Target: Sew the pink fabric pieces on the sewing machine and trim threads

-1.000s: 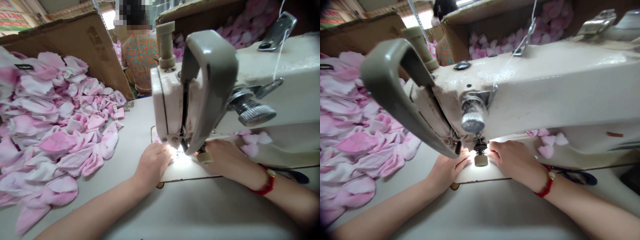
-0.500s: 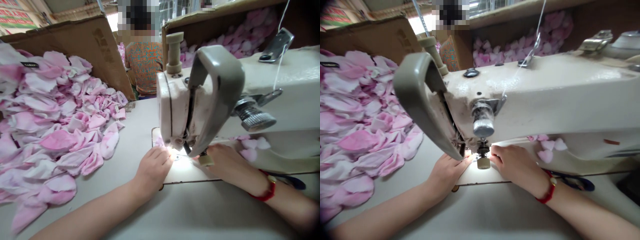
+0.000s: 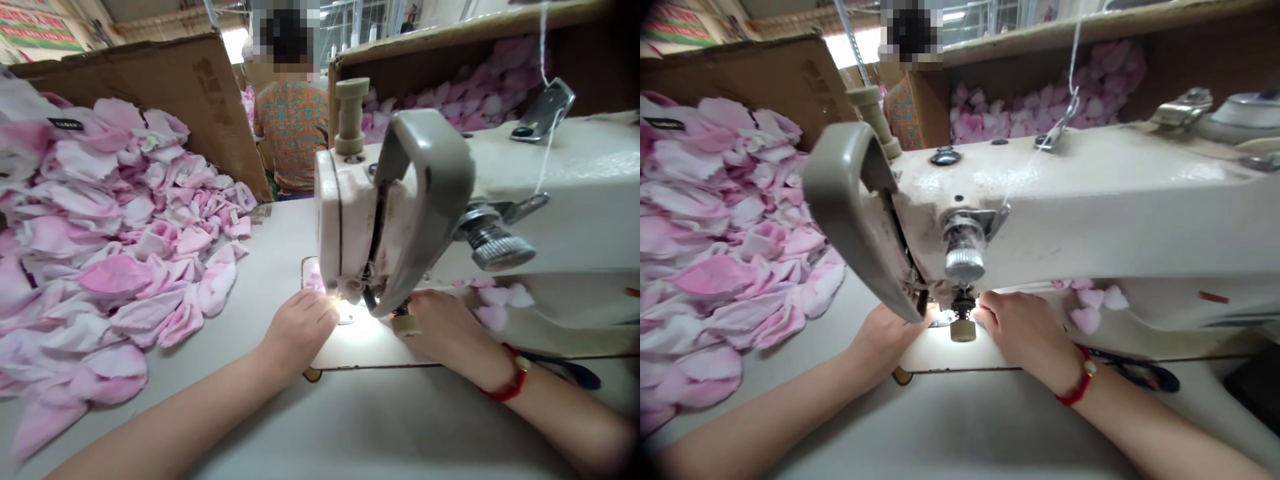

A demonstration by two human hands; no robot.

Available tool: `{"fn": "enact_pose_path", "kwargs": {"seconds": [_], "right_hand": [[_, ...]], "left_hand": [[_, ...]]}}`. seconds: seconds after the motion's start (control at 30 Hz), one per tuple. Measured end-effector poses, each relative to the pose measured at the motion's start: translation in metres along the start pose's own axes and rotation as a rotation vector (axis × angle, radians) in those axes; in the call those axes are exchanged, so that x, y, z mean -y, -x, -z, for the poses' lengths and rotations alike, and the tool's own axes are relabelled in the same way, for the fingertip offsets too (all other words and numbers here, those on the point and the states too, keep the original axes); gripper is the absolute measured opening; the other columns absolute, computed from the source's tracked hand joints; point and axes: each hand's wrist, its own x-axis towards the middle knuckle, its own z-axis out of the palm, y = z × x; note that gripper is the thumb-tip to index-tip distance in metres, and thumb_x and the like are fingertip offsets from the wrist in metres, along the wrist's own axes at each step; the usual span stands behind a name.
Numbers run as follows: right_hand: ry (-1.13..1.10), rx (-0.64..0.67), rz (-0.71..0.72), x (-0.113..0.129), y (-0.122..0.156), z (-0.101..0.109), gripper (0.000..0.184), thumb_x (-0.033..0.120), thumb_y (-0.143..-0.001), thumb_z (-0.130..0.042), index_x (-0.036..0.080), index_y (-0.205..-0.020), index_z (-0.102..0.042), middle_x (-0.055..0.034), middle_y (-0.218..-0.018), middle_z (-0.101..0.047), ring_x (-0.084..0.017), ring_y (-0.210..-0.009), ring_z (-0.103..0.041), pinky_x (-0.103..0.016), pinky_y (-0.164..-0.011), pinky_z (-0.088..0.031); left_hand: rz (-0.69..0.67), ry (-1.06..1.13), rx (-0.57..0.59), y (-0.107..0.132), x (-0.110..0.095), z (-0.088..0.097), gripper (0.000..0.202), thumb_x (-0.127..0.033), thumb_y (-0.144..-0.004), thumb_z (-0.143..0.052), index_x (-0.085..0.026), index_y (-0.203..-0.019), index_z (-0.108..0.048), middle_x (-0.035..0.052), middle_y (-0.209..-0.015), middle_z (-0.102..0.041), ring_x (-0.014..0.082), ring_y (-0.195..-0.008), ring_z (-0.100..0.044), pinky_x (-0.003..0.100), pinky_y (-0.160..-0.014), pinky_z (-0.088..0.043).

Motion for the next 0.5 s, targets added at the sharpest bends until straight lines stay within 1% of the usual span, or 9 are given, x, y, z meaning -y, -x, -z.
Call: {"fn": "enact_pose_path", "kwargs": {"seconds": [0.13,0.2,0.27,0.37,0.43,0.5], "right_hand": [[-0.014,0.031,0.009,-0.006,0.001,0.002,0.03,0.038,-0.082,-0.036,0.021,-0.074,-0.059,-0.0041,-0.063,-0.061,-0.02,-0.058,-0.056,-0.027,-0.049,-0.029],[-0.022,0.057,0.002,-0.007,0.001,0.003,0.03,0.039,-0.082,-0.036,0.022,-0.077,-0.06,-0.0045,-0.066,-0.062,-0.021,-0.06,-0.057,-0.027,-0.05,-0.031],[-0.043,0.078,-0.001,-0.006,0.002,0.005,0.029,0.038,-0.082,-0.036,0.024,-0.079,-0.061,-0.0043,-0.07,-0.063,-0.021,-0.064,-0.058,-0.028,-0.052,-0.032],[-0.08,0.091,0.012,-0.003,0.002,0.007,0.028,0.035,-0.082,-0.036,0.024,-0.081,-0.062,-0.004,-0.073,-0.064,-0.02,-0.066,-0.058,-0.027,-0.055,-0.033],[-0.091,0.092,0.016,-0.002,0.003,0.009,0.027,0.034,-0.082,-0.036,0.023,-0.082,-0.062,-0.0039,-0.073,-0.064,-0.019,-0.066,-0.058,-0.027,-0.055,-0.033],[-0.088,0.092,0.018,-0.003,0.003,0.009,0.027,0.034,-0.081,-0.037,0.022,-0.081,-0.061,-0.0039,-0.072,-0.063,-0.02,-0.065,-0.058,-0.026,-0.054,-0.032]], "left_hand": [[-0.029,0.097,0.061,0.003,0.009,0.005,0.015,-0.013,-0.085,-0.039,-0.014,-0.091,-0.053,0.0042,-0.084,-0.06,0.0167,-0.082,-0.053,0.028,-0.072,-0.043],[-0.042,0.115,0.073,0.004,0.013,0.006,0.015,-0.012,-0.085,-0.04,-0.015,-0.091,-0.053,0.0039,-0.087,-0.06,0.0169,-0.083,-0.053,0.028,-0.072,-0.043],[-0.067,0.097,0.052,0.003,0.015,0.006,0.014,-0.012,-0.084,-0.041,-0.016,-0.09,-0.053,0.0035,-0.087,-0.06,0.0166,-0.082,-0.053,0.028,-0.071,-0.043],[-0.093,0.031,0.012,0.0,0.013,0.007,0.015,-0.012,-0.084,-0.04,-0.014,-0.087,-0.054,0.0034,-0.078,-0.06,0.016,-0.075,-0.052,0.028,-0.068,-0.043],[-0.095,0.01,0.001,-0.002,0.011,0.007,0.017,-0.012,-0.085,-0.037,-0.014,-0.085,-0.054,0.0032,-0.074,-0.059,0.0159,-0.071,-0.052,0.028,-0.066,-0.043],[-0.083,0.015,-0.002,-0.002,0.01,0.007,0.018,-0.013,-0.086,-0.036,-0.014,-0.085,-0.054,0.0038,-0.075,-0.058,0.0163,-0.071,-0.052,0.028,-0.064,-0.043]]}}
